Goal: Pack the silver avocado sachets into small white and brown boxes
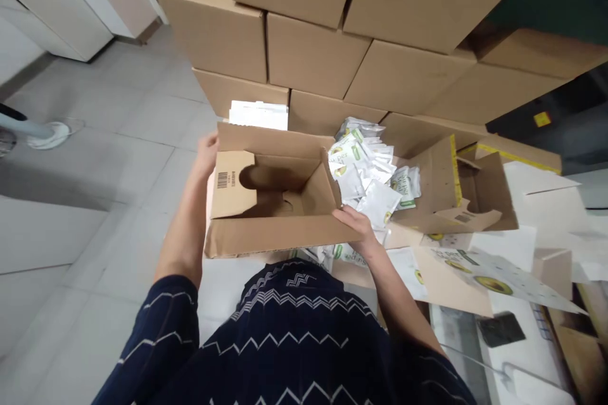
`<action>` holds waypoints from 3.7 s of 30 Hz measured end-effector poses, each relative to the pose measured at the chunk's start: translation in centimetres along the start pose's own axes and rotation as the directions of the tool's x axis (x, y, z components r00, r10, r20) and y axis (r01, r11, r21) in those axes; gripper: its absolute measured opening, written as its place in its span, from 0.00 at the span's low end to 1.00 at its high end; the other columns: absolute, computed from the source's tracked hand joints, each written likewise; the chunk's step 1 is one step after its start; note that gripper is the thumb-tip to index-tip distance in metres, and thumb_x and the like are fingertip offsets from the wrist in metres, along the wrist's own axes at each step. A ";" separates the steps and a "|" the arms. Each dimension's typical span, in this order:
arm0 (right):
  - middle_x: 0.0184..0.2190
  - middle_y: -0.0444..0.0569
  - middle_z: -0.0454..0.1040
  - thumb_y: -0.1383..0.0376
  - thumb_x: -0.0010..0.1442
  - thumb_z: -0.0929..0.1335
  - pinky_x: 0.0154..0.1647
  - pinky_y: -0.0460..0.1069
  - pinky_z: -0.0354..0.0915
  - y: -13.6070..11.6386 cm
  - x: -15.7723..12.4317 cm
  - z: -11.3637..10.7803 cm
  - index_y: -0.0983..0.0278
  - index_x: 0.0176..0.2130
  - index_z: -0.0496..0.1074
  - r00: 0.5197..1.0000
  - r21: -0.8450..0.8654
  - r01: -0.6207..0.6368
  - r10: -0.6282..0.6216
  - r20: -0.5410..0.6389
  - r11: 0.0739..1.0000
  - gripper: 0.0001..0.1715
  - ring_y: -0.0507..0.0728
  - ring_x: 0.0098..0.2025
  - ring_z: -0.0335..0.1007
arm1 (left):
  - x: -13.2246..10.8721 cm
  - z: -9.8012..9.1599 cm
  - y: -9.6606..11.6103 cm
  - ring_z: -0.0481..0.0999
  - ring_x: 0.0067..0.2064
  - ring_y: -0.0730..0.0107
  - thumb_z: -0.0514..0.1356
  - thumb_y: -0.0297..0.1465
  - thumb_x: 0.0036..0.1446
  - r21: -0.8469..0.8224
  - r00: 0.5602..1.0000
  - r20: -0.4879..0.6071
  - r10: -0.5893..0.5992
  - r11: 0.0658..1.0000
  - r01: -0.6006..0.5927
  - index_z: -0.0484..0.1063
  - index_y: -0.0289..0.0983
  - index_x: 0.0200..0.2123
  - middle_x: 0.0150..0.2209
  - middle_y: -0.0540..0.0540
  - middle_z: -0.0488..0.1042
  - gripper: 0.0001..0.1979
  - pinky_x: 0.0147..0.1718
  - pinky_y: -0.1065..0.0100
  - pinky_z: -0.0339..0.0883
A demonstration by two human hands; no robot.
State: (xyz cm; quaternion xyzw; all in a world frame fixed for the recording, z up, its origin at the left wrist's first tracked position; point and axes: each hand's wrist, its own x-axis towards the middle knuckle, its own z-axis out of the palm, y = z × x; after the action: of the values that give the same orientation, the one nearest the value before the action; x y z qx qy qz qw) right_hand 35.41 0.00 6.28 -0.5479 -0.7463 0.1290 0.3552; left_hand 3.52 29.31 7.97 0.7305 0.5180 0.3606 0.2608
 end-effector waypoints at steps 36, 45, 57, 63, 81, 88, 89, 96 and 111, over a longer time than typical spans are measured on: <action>0.61 0.58 0.71 0.42 0.67 0.59 0.40 0.49 0.72 1.0 17.1 10.2 0.65 0.55 0.75 0.558 0.258 -0.587 0.151 0.816 0.768 0.36 0.56 0.41 0.80 | -28.2 -10.6 -1.7 0.72 0.55 0.47 0.54 0.36 0.65 0.595 0.739 0.649 -0.182 0.727 -0.344 0.78 0.49 0.54 0.44 0.38 0.80 0.18 0.58 0.46 0.63; 0.51 0.58 0.73 0.57 0.64 0.69 0.57 0.62 0.65 -2.3 18.4 7.9 0.68 0.46 0.74 0.855 -0.147 0.034 0.047 0.517 0.989 0.18 0.66 0.53 0.69 | -27.3 -3.5 1.4 0.69 0.57 0.43 0.57 0.43 0.66 0.491 0.682 0.731 -0.017 0.707 -0.509 0.79 0.49 0.51 0.36 0.42 0.80 0.15 0.60 0.18 0.28; 0.67 0.59 0.62 0.57 0.74 0.53 0.69 0.57 0.52 0.4 3.9 14.3 0.67 0.63 0.66 0.819 -0.139 -0.406 0.427 0.384 0.903 0.29 0.61 0.69 0.55 | -28.1 -0.7 2.0 0.56 0.67 0.31 0.57 0.51 0.63 0.617 0.883 0.468 -0.046 0.732 -0.289 0.80 0.51 0.48 0.52 0.40 0.79 0.18 0.56 0.16 0.20; 0.75 0.66 0.39 0.44 0.65 0.63 0.66 0.70 0.52 1.9 -3.4 14.3 0.69 0.74 0.44 0.489 -0.490 -0.725 0.863 0.130 0.485 0.52 0.78 0.72 0.41 | -27.4 -0.6 2.0 0.56 0.67 0.32 0.55 0.49 0.65 0.590 0.870 0.493 -0.029 0.746 -0.309 0.80 0.51 0.48 0.52 0.41 0.79 0.18 0.57 0.18 0.20; 0.49 0.60 0.79 0.67 0.67 0.60 0.52 0.60 0.70 2.2 -1.9 3.9 0.66 0.61 0.71 0.657 -0.203 -0.715 0.742 0.131 0.669 0.26 0.66 0.49 0.77 | -27.9 -2.9 3.5 0.39 0.72 0.23 0.63 0.51 0.58 0.651 0.880 0.473 -0.047 0.691 -0.314 0.75 0.51 0.58 0.64 0.37 0.68 0.26 0.56 0.14 0.22; 0.54 0.47 0.76 0.58 0.72 0.59 0.54 0.58 0.70 -7.0 3.9 -2.4 0.54 0.60 0.71 0.952 0.192 -0.281 0.299 -0.072 0.940 0.22 0.59 0.56 0.72 | -27.7 -2.2 1.5 0.40 0.70 0.14 0.58 0.41 0.65 0.632 0.845 0.516 -0.138 0.727 -0.267 0.81 0.51 0.48 0.63 0.40 0.70 0.14 0.48 0.08 0.28; 0.55 0.46 0.75 0.60 0.72 0.59 0.55 0.57 0.70 -8.4 5.1 -2.2 0.54 0.61 0.70 0.971 0.200 -0.230 0.239 -0.024 0.952 0.22 0.58 0.57 0.71 | -27.8 -1.7 1.6 0.42 0.70 0.14 0.57 0.40 0.66 0.625 0.847 0.514 -0.133 0.734 -0.264 0.82 0.50 0.47 0.62 0.41 0.71 0.13 0.47 0.07 0.28; 0.46 0.54 0.78 0.73 0.68 0.59 0.43 0.50 0.65 -12.3 11.7 3.5 0.63 0.57 0.70 0.784 -0.047 -0.030 0.053 0.619 0.998 0.23 0.57 0.46 0.74 | -29.1 2.1 4.1 0.62 0.64 0.29 0.61 0.36 0.64 0.547 0.873 0.485 -0.044 0.794 -0.264 0.81 0.46 0.41 0.50 0.41 0.79 0.08 0.54 0.12 0.29; 0.42 0.58 0.79 0.67 0.64 0.66 0.30 0.48 0.55 -10.0 12.8 13.3 0.73 0.50 0.75 0.152 -0.038 0.125 0.019 0.988 0.991 0.17 0.54 0.32 0.67 | -30.4 1.2 2.6 0.73 0.41 0.55 0.58 0.40 0.66 0.578 0.945 0.318 0.075 0.774 -0.256 0.77 0.39 0.34 0.32 0.43 0.78 0.13 0.64 0.29 0.37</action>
State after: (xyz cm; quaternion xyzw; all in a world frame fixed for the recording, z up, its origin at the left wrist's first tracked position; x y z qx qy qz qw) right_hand 17.33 10.58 7.54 -0.3244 -0.8222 0.4000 -0.2423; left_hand -0.26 -0.26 1.43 0.8615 0.4977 0.0892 0.0468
